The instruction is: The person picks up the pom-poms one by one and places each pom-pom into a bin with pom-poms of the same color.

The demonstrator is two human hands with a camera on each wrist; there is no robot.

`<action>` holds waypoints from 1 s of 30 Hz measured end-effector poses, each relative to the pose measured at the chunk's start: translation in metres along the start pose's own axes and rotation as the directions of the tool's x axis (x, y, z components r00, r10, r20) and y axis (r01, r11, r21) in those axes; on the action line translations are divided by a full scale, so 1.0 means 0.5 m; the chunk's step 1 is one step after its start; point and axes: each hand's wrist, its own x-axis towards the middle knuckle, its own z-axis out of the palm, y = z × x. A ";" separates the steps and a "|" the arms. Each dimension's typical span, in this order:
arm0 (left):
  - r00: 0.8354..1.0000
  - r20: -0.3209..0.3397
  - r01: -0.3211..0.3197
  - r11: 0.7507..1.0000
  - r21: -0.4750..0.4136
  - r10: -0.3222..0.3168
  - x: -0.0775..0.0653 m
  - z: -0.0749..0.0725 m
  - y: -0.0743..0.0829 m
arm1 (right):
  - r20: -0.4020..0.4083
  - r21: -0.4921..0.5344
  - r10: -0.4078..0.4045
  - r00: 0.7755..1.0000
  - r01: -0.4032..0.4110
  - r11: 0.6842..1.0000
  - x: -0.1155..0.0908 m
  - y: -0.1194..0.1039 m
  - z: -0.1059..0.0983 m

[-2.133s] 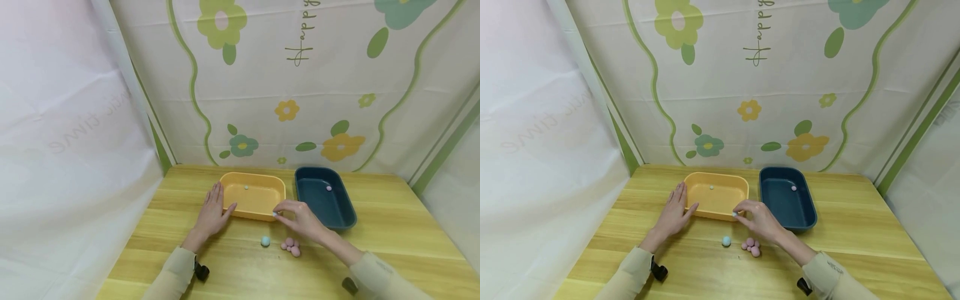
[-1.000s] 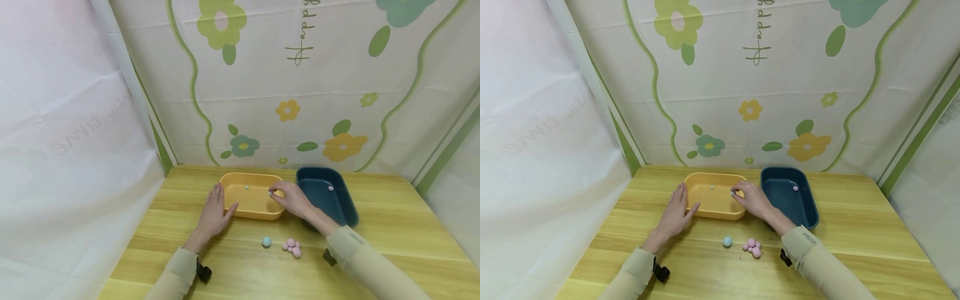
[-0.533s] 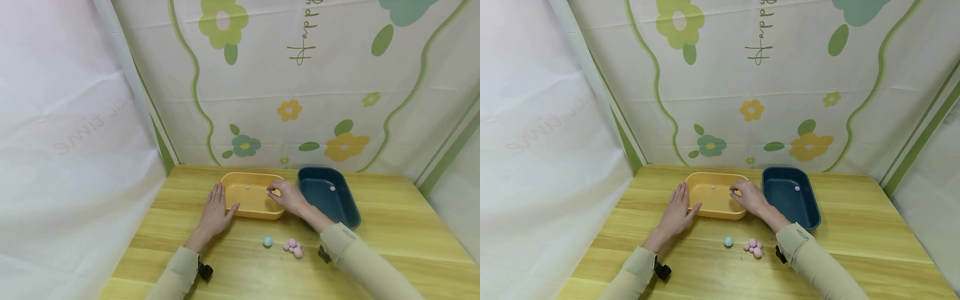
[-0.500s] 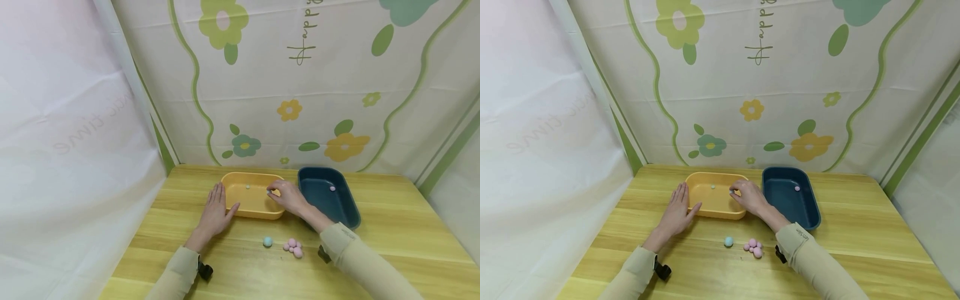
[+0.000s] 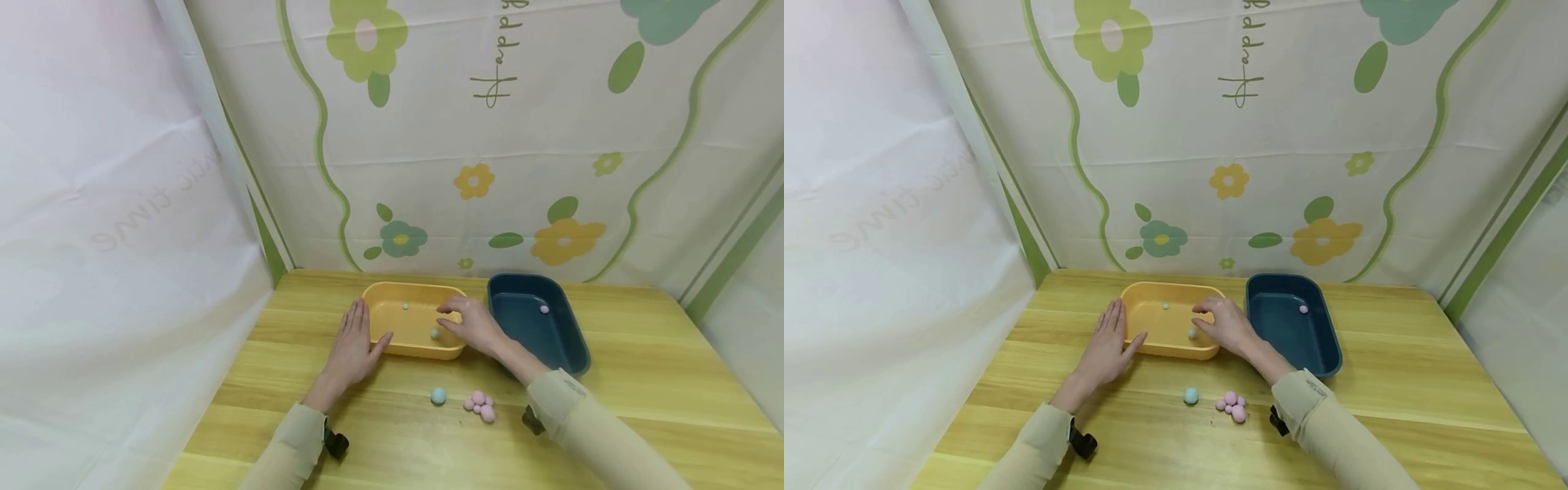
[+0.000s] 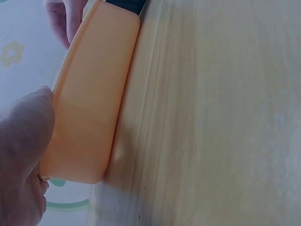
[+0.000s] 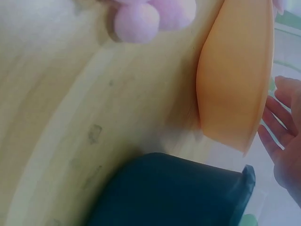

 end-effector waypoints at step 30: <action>1.000 -0.017 -0.008 1.000 -0.007 0.008 -0.002 -0.003 0.003 | 0.175 0.118 -0.118 0.977 0.098 0.988 -0.142 -0.076 -0.019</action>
